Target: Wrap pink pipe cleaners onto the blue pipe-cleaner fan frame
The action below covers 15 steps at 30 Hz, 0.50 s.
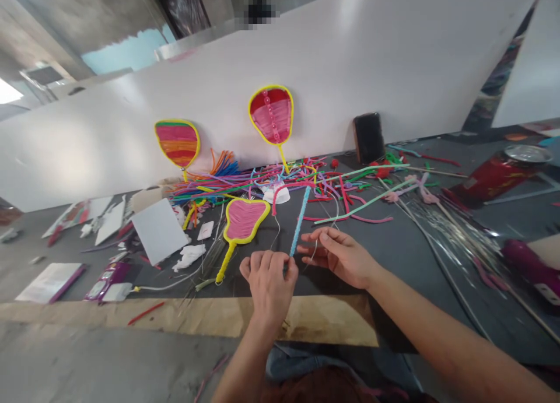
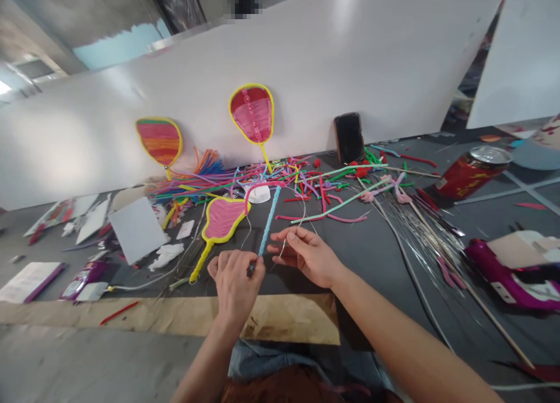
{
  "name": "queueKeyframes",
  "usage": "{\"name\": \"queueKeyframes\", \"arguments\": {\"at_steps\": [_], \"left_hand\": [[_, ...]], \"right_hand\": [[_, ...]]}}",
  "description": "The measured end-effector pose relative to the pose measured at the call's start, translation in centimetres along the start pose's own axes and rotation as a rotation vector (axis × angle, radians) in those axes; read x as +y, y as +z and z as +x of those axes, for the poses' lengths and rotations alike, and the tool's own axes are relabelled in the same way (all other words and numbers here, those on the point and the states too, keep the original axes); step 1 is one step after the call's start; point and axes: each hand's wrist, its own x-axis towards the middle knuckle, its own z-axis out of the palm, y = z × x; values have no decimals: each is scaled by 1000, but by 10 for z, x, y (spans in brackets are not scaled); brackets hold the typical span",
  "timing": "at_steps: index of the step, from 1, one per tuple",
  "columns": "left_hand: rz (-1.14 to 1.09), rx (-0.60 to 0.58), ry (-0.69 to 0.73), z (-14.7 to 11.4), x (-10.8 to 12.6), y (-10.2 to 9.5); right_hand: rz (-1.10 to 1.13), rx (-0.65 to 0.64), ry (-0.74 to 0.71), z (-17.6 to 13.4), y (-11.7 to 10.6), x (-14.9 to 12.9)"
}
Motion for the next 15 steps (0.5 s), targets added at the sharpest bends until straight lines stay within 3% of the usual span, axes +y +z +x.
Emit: {"name": "queueKeyframes", "arguments": {"at_steps": [3,6,12,15], "left_hand": [[-177,-20,-67,-4,1,6],[-519,-99,-171,-11,3,12],[-1382,-201,-723,-22,8,18],[-1756,-427,-948,-23,7,14]], "right_hand": [[37,-33,-8,-2,-4,-4],[22,-32,-14,-5,-8,-6],[-12,-50,-3,-9,-14,-8],[-23,-75,-22,-11,-15,-10]]}}
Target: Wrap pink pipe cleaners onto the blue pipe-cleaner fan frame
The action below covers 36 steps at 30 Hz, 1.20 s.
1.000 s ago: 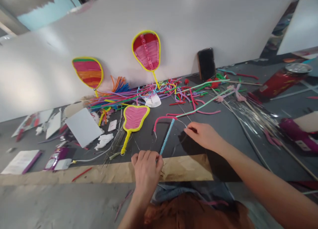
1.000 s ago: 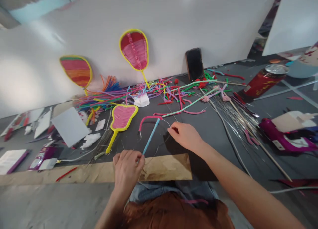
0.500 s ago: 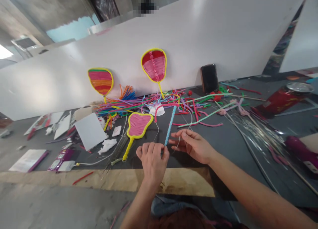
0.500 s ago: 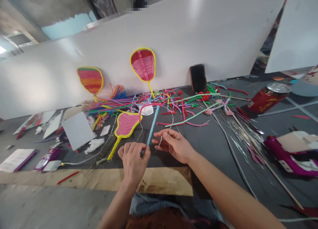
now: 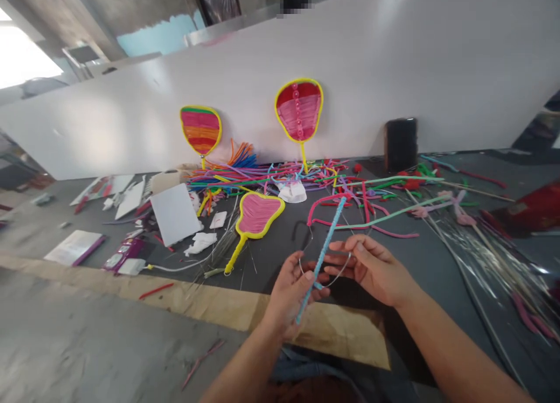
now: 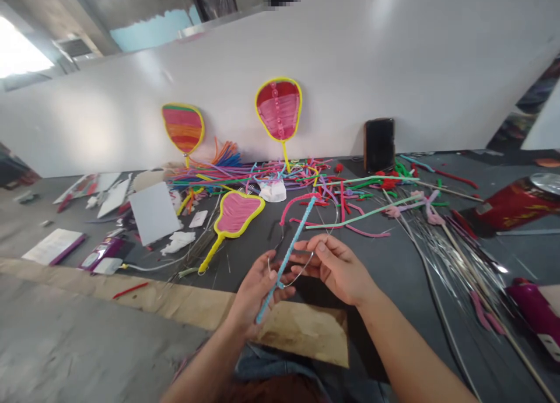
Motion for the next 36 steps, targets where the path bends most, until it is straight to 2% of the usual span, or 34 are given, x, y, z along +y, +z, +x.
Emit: {"name": "queueKeyframes", "arguments": {"at_steps": [3,5,8,13,15,20,28,31,36], "left_hand": [[-135,-178,-268,-3,5,-3],[-150,-223,-324,-3,7,-5],[-133,-221,-307,-1,9,-5],[26,-36,-185,3,12,0],[83,6,-146,4,12,1],[158,14,-143,4,9,2],[155,44,-138,4,2,2],[129,-13,-128,4,2,0],[10,-242,-179,3,15,-6]], "right_hand": [[-17,-19,13,-2,0,-2],[-35,-21,29,-2,0,-2],[-85,24,31,1,-1,-2],[-89,250,34,9,-6,-1],[-82,297,43,12,-6,0],[-121,271,108,12,-3,2],[-82,203,155,13,-8,9],[-73,167,168,12,-6,8],[-49,91,190,7,2,6]]}}
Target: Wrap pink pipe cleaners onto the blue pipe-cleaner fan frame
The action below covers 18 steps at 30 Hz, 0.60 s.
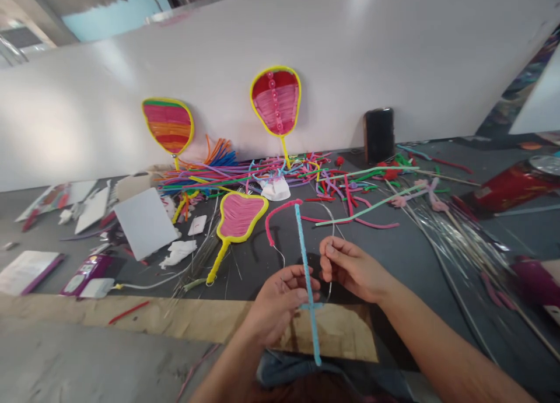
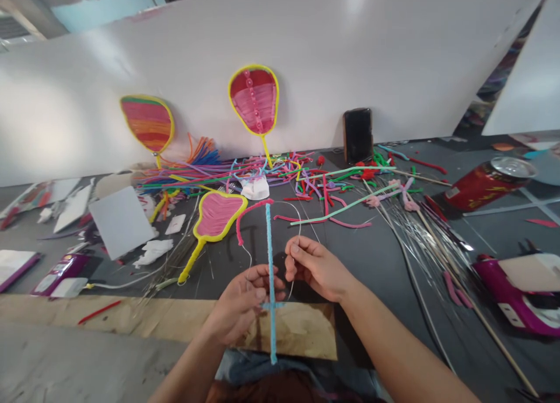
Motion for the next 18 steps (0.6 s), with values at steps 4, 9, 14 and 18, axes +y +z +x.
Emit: {"name": "queueKeyframes", "arguments": {"at_steps": [4,9,14,18], "left_hand": [[-176,-161,-55,-6,13,-6],[-90,-54,-151,-19,15,-22],[-124,59,-190,-31,10,-31],[-190,-1,-244,-35,7,-31]], "right_hand": [[3,-58,55,-11,10,4],[-35,34,119,-39,18,24],[40,152,197,-70,20,48],[110,185,177,-81,23,53]]}}
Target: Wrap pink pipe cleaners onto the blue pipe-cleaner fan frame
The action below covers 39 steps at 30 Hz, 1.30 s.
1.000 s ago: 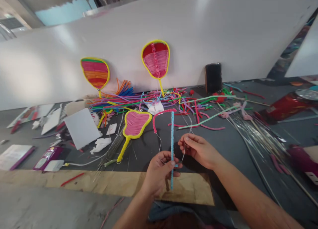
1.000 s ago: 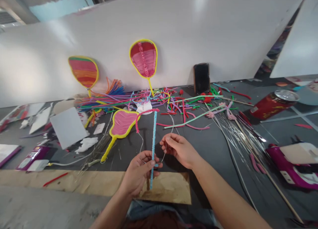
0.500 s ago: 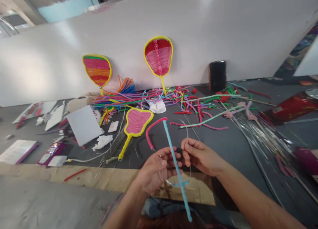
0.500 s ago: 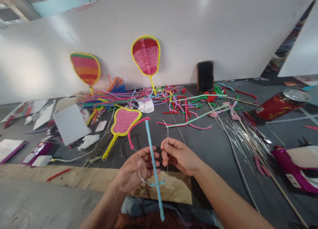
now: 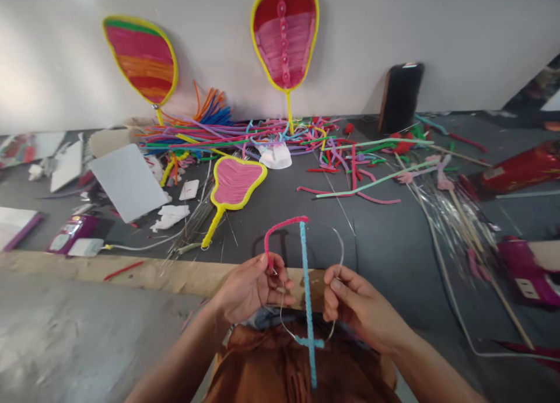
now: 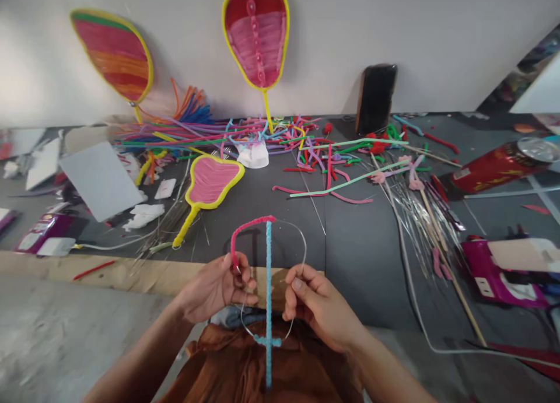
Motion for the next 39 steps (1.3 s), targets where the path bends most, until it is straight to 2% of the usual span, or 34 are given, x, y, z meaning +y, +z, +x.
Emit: {"name": "queueKeyframes", "arguments": {"at_steps": [8,14,19,30,39], "left_hand": [[38,-155,-7,-6,-4,-3],[-18,-76,59,-5,-17,-4],[-90,-76,83,-3,-23,-2],[-88,-29,128,-3,-25,4],[-110,-14,132,-1,-26,4]], "right_hand": [[87,30,-2,-4,6,-2],[160,48,-39,-9,12,1],[263,53,-39,-12,14,3],[324,84,-108,-9,15,9],[353,50,-152,-10,12,14]]}}
